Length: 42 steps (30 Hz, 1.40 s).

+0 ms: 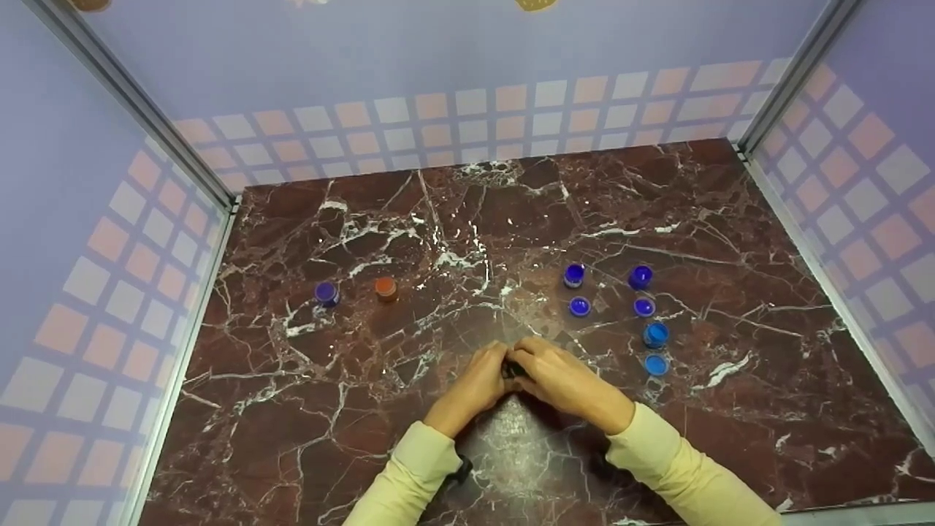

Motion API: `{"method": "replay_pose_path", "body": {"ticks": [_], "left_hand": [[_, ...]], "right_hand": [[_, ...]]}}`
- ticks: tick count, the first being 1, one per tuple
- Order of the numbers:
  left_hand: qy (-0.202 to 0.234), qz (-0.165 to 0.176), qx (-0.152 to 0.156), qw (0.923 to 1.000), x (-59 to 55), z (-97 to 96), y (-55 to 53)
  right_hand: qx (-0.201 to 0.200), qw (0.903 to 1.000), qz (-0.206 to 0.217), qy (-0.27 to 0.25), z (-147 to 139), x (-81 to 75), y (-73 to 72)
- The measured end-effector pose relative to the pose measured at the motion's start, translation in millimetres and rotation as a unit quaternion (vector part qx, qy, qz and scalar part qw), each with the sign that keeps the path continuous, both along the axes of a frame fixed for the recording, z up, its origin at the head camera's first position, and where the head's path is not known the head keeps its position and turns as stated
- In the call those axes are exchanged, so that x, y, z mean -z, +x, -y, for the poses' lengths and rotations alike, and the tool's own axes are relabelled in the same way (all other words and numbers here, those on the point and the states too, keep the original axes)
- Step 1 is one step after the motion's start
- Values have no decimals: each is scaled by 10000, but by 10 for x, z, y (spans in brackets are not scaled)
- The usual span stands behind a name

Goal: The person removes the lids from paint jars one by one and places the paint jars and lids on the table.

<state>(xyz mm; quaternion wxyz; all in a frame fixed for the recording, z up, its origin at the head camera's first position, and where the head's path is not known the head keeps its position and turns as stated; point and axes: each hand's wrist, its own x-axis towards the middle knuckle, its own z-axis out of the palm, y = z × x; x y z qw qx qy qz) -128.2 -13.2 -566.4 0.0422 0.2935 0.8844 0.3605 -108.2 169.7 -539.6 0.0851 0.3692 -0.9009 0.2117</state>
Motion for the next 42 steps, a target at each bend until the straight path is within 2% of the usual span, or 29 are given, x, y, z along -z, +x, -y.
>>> {"method": "replay_pose_path", "body": {"ticks": [3, 7, 14, 20, 26, 30, 32, 37, 42], "left_hand": [[-33, -13, 36, 10000, 3, 0, -4], [-106, 21, 51, 9999, -2, 0, -7], [-137, 321, 31, 9994, -29, 3, -9], [-102, 278, 46, 9996, -22, 7, 3], [-162, 304, -25, 9994, -28, 1, 5], [-188, 434, -108, 9988, -42, -15, 13], [-188, 474, -143, 9986, -49, -25, 18], [-180, 315, -159, 9992, -51, -43, 32], [-235, 399, -236, 9986, -78, -64, 55]], "right_hand": [[-45, 9999, -94, 65, 6, -2, -11], [-296, 9996, -38, 26, -8, -3, -35], [-650, 9976, 96, -236, -59, -11, -71], [-768, 9947, 564, -399, -80, -27, -92], [-503, 9877, 1209, -854, -149, 0, -89], [-264, 9820, 1368, -1277, -208, 70, -67], [-134, 9762, 1471, -1589, -230, 111, -49], [305, 9596, 1619, -2281, -250, 220, -4], [591, 9471, 1637, -2698, -273, 310, 37]]}}
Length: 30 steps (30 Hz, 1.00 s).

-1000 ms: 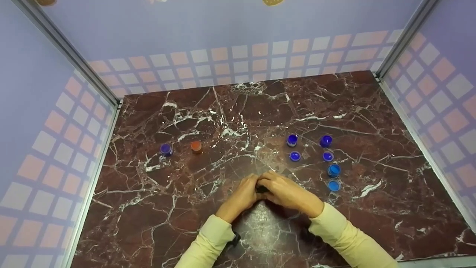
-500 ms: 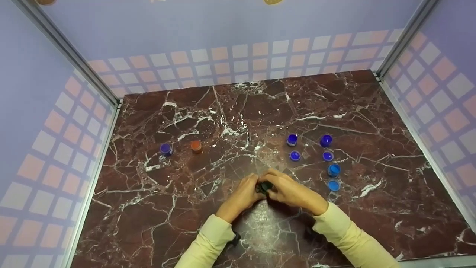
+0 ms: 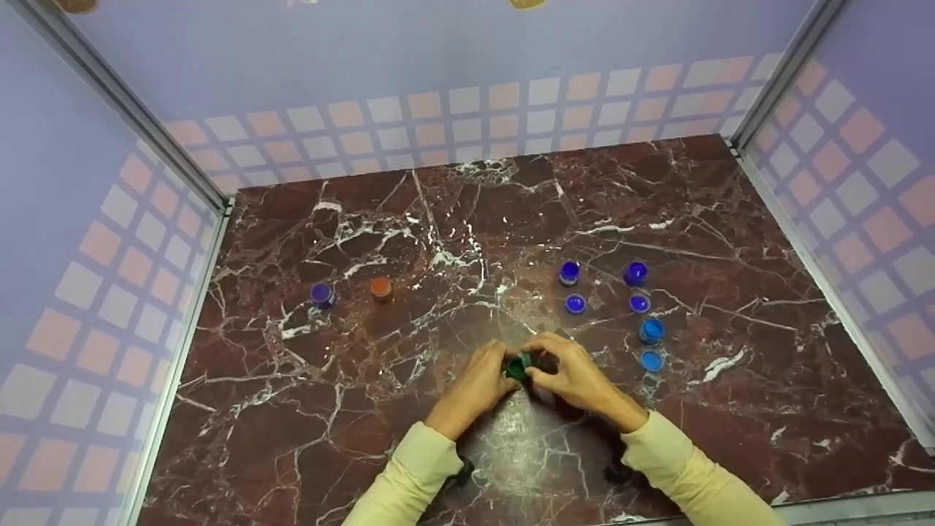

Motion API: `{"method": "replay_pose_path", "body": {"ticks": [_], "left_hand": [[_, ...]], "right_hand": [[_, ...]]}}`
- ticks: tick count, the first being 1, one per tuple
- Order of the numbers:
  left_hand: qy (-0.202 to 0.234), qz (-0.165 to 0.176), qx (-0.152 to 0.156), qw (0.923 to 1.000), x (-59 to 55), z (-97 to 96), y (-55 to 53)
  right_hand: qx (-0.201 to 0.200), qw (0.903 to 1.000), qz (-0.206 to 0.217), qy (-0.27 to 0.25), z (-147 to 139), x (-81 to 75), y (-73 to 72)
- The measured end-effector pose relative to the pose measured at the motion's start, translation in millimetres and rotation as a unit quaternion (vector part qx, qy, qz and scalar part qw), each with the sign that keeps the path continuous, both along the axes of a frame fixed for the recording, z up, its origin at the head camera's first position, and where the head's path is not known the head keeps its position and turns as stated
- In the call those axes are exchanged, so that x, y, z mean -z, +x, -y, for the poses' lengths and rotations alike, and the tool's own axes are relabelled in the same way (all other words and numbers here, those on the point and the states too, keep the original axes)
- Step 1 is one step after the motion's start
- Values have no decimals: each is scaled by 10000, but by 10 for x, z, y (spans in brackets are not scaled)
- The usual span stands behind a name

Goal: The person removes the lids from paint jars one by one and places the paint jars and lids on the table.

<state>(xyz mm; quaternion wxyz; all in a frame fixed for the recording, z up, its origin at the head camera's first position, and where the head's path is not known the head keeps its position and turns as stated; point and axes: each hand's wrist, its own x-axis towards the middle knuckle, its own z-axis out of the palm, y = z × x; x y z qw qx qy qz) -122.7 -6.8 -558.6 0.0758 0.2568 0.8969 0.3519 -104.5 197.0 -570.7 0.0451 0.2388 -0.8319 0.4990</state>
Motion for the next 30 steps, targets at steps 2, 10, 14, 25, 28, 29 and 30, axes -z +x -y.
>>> {"method": "replay_pose_path", "body": {"ticks": [2, 10, 14, 25, 28, 29, 30], "left_hand": [[-43, 103, -22, 9999, -16, -21, 3], [-170, 152, -53, 9997, -35, -113, -24], [-114, 126, -4, 9999, -23, -161, -49], [-269, 240, 61, 9993, -65, -305, -121], [-287, 147, 57, 9995, -58, -364, -146], [-288, 110, 54, 9995, -55, -387, -156], [-276, 66, 54, 9996, -50, -410, -166]], "right_hand": [[64, 9998, 73, -161, -24, 26, 17], [137, 9970, 387, -659, -124, 9, 78], [181, 9971, 452, -593, -183, -19, 108], [129, 9992, 346, 127, -422, -122, 180], [79, 9994, 247, 220, -500, -127, 188], [71, 9994, 257, 232, -525, -126, 191], [71, 9994, 239, 246, -549, -124, 193]]}}
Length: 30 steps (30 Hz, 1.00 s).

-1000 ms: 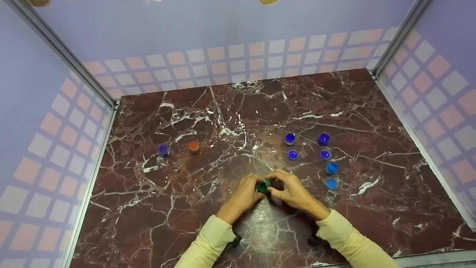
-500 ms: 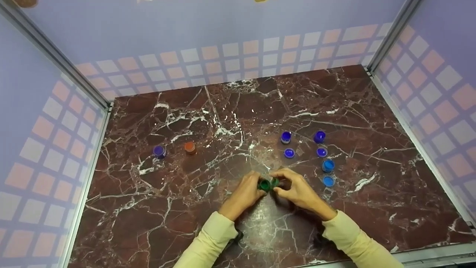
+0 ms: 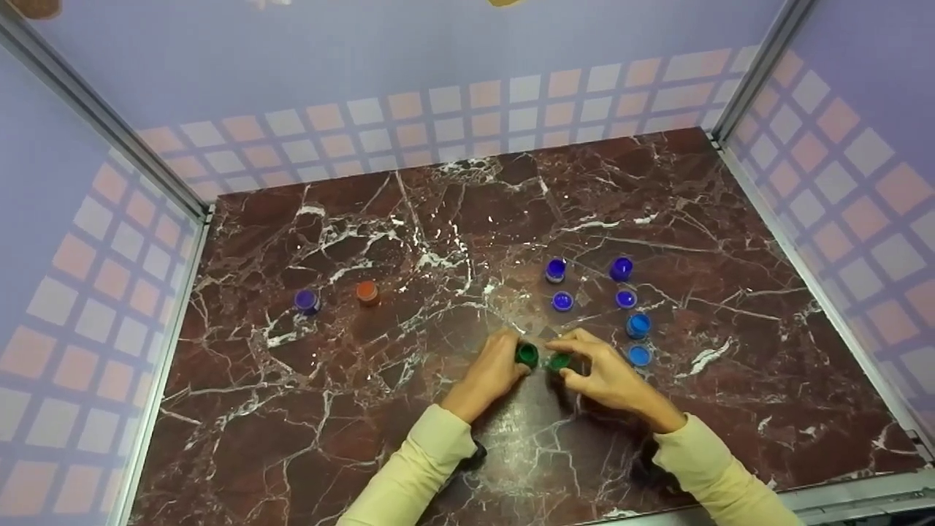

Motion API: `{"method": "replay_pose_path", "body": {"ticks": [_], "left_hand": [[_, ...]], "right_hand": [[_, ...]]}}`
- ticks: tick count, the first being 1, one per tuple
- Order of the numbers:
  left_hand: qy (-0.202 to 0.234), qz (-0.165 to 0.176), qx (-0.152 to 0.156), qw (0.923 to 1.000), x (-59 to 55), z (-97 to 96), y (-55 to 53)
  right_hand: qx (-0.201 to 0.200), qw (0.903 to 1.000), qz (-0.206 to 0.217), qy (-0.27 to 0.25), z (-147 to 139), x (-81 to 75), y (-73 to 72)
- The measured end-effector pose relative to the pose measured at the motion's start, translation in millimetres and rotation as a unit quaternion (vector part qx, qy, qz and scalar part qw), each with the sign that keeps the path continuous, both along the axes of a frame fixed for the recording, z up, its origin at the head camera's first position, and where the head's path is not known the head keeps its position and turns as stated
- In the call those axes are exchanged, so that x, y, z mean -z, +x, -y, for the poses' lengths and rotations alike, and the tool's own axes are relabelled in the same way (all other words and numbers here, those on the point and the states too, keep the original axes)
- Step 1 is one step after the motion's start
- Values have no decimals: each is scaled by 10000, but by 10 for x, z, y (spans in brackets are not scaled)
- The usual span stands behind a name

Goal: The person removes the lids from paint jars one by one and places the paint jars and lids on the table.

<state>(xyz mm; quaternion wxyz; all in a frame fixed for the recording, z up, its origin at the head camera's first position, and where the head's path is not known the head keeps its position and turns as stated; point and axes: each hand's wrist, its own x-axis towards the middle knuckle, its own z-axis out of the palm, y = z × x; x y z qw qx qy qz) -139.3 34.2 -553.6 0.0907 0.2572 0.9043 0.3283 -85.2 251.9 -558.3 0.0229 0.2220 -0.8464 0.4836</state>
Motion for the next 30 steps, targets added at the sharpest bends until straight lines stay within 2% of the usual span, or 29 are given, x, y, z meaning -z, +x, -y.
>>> {"method": "replay_pose_path", "body": {"ticks": [11, 20, 30], "left_hand": [[-88, -289, 128, 9995, 17, -279, -108], [-74, -89, 165, 9998, 6, -497, -208], [-138, -227, 208, 9994, 21, -650, -254]], "right_hand": [[254, 9985, 235, 434, -206, 3, 85], [-79, 9961, 172, 856, -312, 38, 124], [91, 9958, 369, 831, -306, 35, 146]]}}
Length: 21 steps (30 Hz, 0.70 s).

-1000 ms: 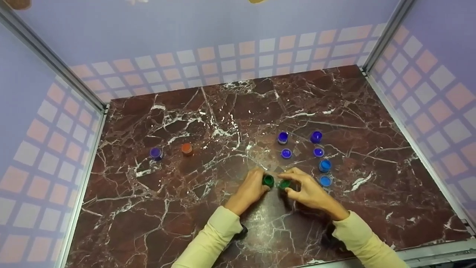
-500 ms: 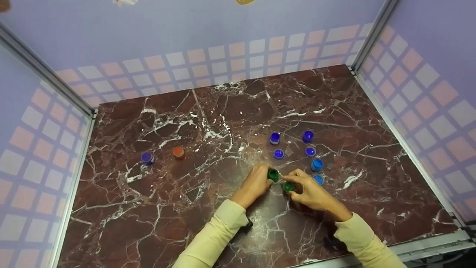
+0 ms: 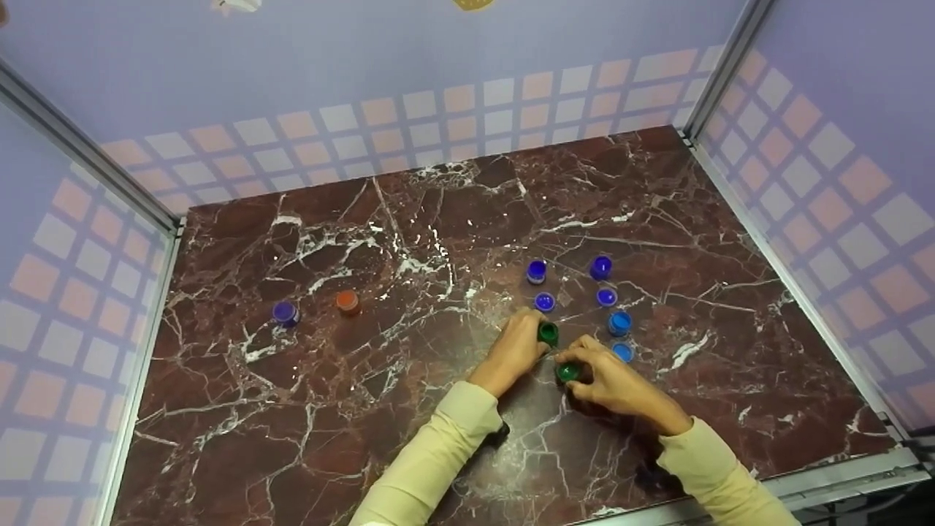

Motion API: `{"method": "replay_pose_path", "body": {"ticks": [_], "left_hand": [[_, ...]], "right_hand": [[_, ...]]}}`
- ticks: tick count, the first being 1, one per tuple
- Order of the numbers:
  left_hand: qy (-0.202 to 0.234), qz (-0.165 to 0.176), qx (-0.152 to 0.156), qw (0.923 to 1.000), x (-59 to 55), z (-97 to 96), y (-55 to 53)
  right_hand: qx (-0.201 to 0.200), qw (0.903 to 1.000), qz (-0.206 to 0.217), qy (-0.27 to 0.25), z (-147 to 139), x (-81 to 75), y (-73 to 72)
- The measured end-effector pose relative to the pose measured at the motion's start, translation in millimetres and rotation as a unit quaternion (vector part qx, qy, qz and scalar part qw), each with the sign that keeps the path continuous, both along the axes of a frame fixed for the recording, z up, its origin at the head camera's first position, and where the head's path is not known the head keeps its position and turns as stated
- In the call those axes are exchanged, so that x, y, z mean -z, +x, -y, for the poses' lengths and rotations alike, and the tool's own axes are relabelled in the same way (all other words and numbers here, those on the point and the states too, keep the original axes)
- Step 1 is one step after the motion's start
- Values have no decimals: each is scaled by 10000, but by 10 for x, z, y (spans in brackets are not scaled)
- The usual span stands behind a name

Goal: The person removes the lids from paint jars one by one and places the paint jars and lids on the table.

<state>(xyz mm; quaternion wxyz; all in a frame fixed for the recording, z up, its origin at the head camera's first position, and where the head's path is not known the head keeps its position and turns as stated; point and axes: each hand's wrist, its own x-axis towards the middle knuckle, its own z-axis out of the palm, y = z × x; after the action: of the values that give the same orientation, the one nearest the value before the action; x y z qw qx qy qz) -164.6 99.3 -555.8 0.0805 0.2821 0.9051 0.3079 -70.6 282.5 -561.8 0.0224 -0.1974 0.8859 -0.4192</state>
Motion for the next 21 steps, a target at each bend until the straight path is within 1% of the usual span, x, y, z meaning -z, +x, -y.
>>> {"method": "replay_pose_path", "body": {"ticks": [3, 6, 10, 13, 17, 21], "left_hand": [[23, -79, 32, 10000, 7, -30, -4], [-5, -95, 46, 9999, 13, -59, -9], [8, -36, 41, 10000, 16, -100, -7], [22, -83, 13, 10000, 22, -128, 0], [-38, -173, -38, 9998, 24, -149, 4], [-105, -258, -99, 9996, 29, -164, 10]], "right_hand": [[146, 9999, -33, -16, 12, 11, 3], [395, 9991, -131, -7, 27, 30, -2], [676, 9969, -372, 147, 55, 45, -12], [876, 9941, -523, 371, 83, 51, -21], [1177, 9903, -450, 592, 124, 55, -35], [1367, 9882, -328, 609, 148, 68, -52]]}}
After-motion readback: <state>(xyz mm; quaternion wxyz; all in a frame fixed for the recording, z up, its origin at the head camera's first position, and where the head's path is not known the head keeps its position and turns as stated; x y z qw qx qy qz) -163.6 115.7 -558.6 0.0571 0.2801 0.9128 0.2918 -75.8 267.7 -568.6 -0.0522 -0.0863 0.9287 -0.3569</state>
